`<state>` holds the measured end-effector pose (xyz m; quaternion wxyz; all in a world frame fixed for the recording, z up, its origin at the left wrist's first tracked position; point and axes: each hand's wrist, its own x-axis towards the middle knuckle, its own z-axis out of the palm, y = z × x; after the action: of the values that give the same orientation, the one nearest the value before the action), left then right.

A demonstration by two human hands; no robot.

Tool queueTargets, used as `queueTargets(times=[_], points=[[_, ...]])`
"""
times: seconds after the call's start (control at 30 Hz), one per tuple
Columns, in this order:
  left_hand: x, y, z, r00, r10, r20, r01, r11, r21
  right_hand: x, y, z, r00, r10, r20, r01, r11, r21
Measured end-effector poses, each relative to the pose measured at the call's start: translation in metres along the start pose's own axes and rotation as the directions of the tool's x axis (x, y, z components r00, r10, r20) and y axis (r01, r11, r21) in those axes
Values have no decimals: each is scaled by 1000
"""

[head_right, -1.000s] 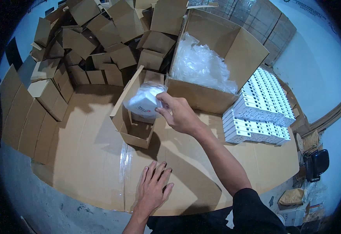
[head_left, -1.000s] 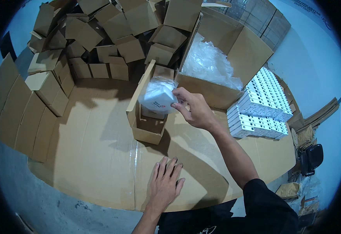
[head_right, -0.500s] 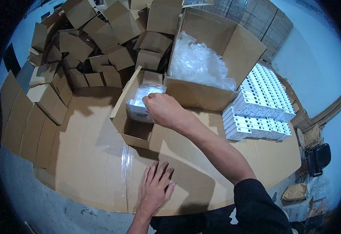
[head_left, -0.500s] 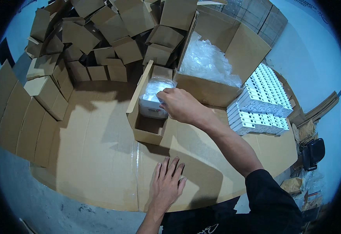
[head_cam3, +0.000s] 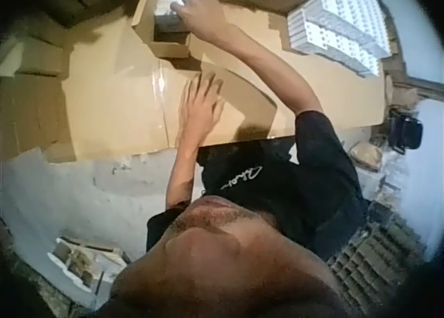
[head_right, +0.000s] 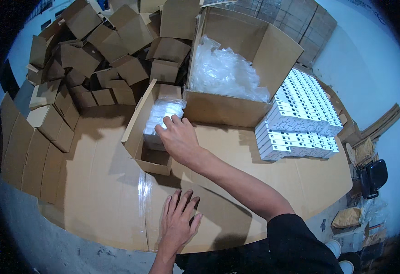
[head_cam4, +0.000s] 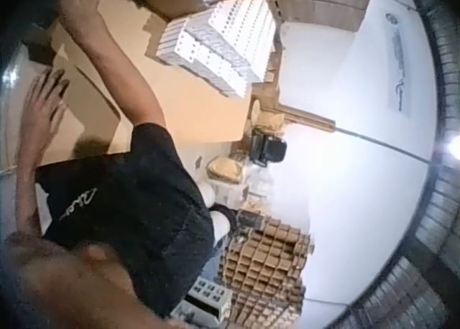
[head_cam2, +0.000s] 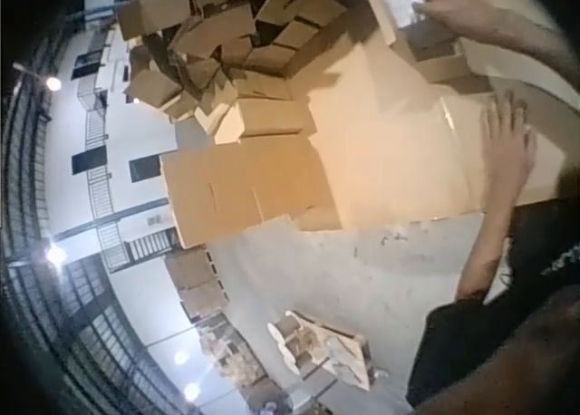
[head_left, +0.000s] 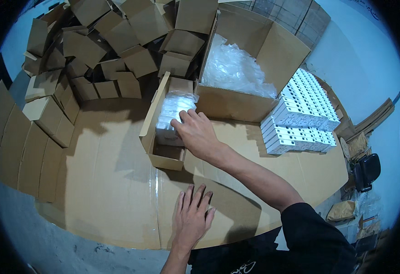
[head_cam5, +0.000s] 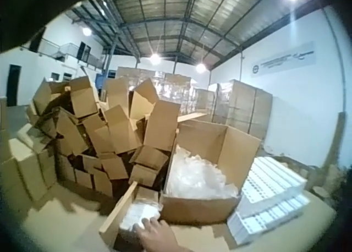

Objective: Packing small product boxes into bubble wrap bags and then into larger shipping cartons.

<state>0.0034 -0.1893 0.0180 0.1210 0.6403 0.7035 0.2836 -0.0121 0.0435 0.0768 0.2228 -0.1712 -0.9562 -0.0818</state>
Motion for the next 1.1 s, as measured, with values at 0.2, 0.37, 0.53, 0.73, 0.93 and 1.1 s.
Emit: queueTargets(times=[0.2,0.37,0.53,0.73,0.93,1.1], points=[[6,4,-1,1000,22,19,-22,1000,-21,-9,6,-3,993,111,31,-114,986,119],[6,0,6,1000,7,4,-7,1000,6,-34,2,-7,983,171,-60,-128,891,436],[16,12,9,998,-6,66,0,996,88,-92,21,-38,968,241,-66,-171,834,525],[50,10,28,989,75,128,-95,983,157,-192,71,-50,958,284,30,-257,812,524],[124,19,55,975,210,73,-218,968,128,-259,112,-81,791,601,-115,-492,736,464],[181,20,73,976,213,51,-216,974,68,-284,137,-94,641,721,-263,-657,692,299]])
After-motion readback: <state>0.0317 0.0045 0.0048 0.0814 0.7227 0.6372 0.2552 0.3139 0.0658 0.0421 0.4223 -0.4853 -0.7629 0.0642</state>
